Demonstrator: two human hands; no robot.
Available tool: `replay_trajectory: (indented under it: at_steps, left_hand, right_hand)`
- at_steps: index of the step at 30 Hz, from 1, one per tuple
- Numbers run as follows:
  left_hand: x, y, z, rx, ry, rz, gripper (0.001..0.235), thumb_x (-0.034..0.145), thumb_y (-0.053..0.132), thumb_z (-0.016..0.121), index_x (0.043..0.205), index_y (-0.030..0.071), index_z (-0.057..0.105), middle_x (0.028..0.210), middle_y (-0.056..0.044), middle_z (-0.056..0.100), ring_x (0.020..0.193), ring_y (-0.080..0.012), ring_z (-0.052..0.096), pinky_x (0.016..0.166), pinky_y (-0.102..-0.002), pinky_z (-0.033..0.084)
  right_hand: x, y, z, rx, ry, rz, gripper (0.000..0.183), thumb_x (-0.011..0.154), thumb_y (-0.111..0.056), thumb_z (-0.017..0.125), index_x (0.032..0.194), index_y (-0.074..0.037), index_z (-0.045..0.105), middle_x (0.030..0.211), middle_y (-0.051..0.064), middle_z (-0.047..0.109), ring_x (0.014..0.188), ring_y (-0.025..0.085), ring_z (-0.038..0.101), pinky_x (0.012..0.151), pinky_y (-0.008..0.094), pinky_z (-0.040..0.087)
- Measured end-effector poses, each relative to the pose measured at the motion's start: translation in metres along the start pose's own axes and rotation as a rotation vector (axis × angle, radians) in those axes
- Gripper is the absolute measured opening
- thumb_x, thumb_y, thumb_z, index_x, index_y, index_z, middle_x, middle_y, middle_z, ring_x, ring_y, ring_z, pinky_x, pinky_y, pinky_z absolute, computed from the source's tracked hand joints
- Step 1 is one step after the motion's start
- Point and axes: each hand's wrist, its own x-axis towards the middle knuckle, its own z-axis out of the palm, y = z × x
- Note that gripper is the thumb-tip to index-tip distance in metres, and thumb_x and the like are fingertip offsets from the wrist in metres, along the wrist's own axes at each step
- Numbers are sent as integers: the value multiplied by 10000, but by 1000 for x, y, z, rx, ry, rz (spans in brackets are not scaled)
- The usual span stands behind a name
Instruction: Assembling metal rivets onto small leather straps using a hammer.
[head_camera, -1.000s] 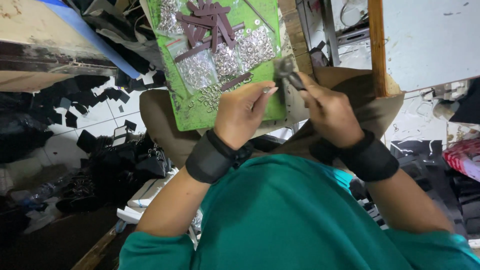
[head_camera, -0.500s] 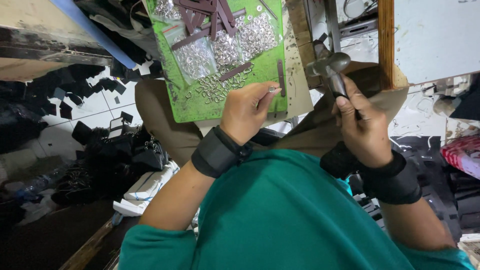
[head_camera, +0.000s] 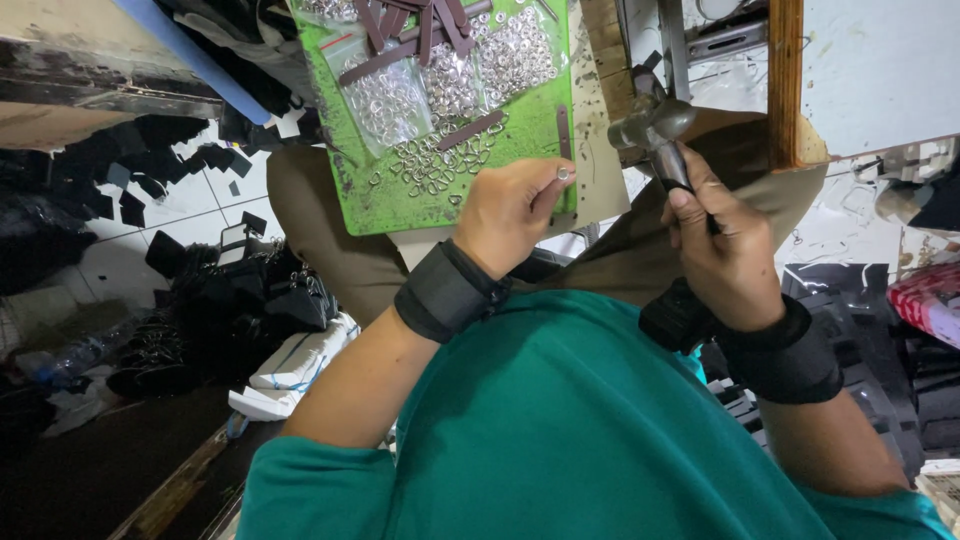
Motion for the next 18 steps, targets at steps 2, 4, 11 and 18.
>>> replay_trajectory:
  at_steps: [2, 4, 11, 18]
  left_hand:
    - [-1, 1, 2, 6, 0, -15, 87, 1012, 174, 642, 1004, 157, 727, 798, -108, 713, 859, -414, 692, 640, -443, 570]
    - [-2, 0, 3, 13, 0, -30, 91, 1016, 187, 638, 1003, 165, 725, 787, -94, 709, 858, -403, 696, 653, -428, 578]
    - [-3, -4, 7, 24, -24, -38, 91, 1014, 193, 641, 1014, 168, 728, 796, -95, 715, 866, -407, 694, 648, -429, 580]
    - [-4, -7, 10, 53, -22, -39, 109, 1024, 215, 623, 1035, 189, 728, 793, -65, 711, 866, -368, 711, 672, -401, 594]
  right_hand:
    - [-1, -2, 1, -1, 1, 6, 353, 1114, 70, 539, 1461, 98, 600, 748, 205, 646, 573, 282, 635, 470, 341, 457]
    - [-1, -2, 1, -2, 2, 11, 349, 1110, 72, 543, 1452, 103, 606, 748, 203, 651, 573, 281, 636, 477, 342, 463]
    - [0, -3, 1, 6, 0, 15, 346, 1119, 54, 538, 1455, 107, 599, 750, 195, 645, 574, 274, 633, 484, 345, 466]
    - [0, -1, 2, 22, -8, 7, 356, 1111, 72, 536, 1461, 112, 588, 748, 206, 645, 572, 267, 629, 497, 343, 469]
